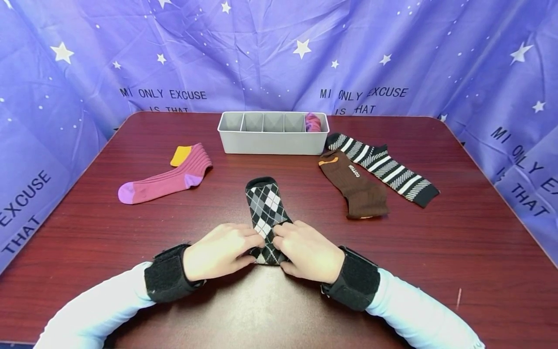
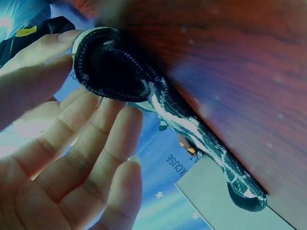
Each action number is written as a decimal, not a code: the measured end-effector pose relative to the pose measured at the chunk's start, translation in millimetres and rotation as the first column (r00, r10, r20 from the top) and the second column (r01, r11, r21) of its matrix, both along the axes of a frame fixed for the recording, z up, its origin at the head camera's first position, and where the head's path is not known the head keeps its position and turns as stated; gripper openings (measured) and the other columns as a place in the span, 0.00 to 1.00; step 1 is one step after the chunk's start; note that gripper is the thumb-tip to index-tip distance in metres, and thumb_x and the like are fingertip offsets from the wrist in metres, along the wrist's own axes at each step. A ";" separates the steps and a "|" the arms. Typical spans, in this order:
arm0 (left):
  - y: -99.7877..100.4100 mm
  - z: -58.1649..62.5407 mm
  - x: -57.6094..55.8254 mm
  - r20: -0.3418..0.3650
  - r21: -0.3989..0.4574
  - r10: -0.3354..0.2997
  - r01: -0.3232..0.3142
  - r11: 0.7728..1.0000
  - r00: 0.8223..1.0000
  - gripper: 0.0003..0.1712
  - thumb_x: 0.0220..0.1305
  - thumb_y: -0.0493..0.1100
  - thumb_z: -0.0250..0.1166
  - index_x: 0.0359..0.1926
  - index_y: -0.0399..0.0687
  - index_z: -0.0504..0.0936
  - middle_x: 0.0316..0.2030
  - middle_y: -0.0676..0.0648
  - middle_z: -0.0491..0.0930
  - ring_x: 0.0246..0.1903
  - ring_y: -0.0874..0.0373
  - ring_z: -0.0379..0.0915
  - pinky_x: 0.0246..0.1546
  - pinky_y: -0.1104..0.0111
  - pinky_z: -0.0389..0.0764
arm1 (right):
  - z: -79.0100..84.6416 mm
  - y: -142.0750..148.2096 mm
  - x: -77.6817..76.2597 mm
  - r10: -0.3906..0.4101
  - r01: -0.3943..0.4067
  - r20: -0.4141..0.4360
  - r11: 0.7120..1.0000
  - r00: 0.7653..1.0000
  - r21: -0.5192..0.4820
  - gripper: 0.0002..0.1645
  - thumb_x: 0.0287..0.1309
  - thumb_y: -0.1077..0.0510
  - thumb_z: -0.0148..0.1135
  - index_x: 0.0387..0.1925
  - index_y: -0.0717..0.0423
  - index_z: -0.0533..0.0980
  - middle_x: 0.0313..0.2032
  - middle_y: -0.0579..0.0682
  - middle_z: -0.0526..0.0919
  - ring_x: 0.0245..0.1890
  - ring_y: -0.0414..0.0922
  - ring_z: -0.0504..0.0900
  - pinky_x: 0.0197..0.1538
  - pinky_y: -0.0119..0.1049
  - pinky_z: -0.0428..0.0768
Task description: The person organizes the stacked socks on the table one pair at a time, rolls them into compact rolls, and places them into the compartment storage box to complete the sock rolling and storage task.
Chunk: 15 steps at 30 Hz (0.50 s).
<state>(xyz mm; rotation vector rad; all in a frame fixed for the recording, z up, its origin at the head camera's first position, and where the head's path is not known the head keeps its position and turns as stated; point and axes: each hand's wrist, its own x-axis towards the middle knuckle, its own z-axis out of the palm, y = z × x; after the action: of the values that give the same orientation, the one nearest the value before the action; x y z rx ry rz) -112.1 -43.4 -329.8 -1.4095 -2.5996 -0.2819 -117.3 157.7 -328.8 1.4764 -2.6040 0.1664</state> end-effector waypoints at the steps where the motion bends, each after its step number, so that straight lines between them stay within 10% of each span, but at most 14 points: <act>1: 0.1 0.1 0.1 0.003 -0.008 0.001 -0.001 1.000 1.000 0.12 0.41 0.46 0.65 0.28 0.53 0.73 0.25 0.57 0.74 0.27 0.64 0.71 0.27 0.70 0.72 | 0.2 0.0 0.2 0.005 -0.005 -0.003 1.000 1.000 0.001 0.11 0.30 0.55 0.64 0.18 0.49 0.69 0.22 0.39 0.63 0.24 0.36 0.64 0.32 0.31 0.64; 15: -1.5 5.8 3.5 0.156 -0.062 -0.054 0.064 0.996 0.986 0.13 0.45 0.45 0.63 0.32 0.53 0.69 0.24 0.59 0.75 0.24 0.65 0.70 0.24 0.72 0.70 | 10.5 4.6 8.1 0.082 -0.085 0.174 0.996 0.981 0.009 0.11 0.38 0.64 0.60 0.28 0.50 0.71 0.26 0.36 0.74 0.27 0.33 0.70 0.38 0.30 0.66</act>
<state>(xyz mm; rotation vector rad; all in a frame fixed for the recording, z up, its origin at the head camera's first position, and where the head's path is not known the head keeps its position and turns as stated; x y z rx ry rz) -108.7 -44.9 -324.0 -1.5478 -2.7165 -0.3270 -109.2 162.3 -318.3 1.6470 -2.6830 0.2966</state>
